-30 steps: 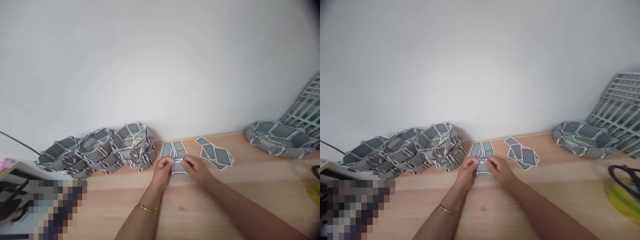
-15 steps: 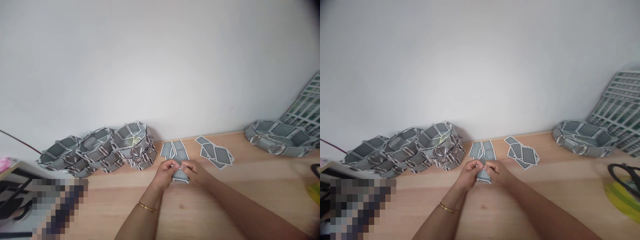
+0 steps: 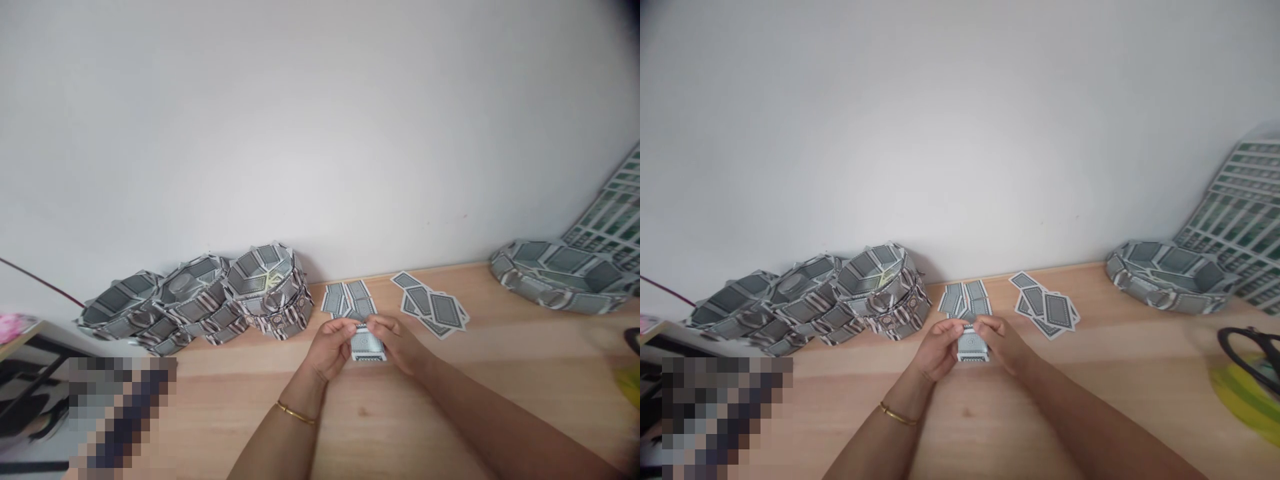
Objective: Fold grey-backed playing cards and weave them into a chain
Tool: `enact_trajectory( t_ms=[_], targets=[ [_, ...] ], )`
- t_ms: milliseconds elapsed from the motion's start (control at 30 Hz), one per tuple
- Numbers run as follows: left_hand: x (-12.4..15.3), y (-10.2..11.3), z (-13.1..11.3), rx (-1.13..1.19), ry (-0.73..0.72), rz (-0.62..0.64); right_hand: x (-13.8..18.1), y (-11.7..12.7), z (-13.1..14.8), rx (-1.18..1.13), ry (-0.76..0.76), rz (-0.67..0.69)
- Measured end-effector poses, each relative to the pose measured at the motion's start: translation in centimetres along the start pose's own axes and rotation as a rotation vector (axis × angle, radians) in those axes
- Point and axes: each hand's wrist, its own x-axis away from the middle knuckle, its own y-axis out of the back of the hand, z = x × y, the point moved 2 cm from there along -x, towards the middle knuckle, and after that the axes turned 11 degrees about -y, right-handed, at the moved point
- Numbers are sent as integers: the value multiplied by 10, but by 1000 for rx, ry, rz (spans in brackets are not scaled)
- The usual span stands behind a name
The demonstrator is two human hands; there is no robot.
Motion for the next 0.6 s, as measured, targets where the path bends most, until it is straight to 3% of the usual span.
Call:
enact_trajectory(
  t_ms=[200, 433, 600],
  targets=[
    [-1, -1, 2, -22, -57, -87, -3, -3, -5, 243, 136, -157],
    [0, 1, -1, -83, -40, -30, 0, -7, -4, 231, 163, -1],
    [-1, 3, 0, -33, -17, -45, 0, -7, 1, 113, 66, 76]
  ],
)
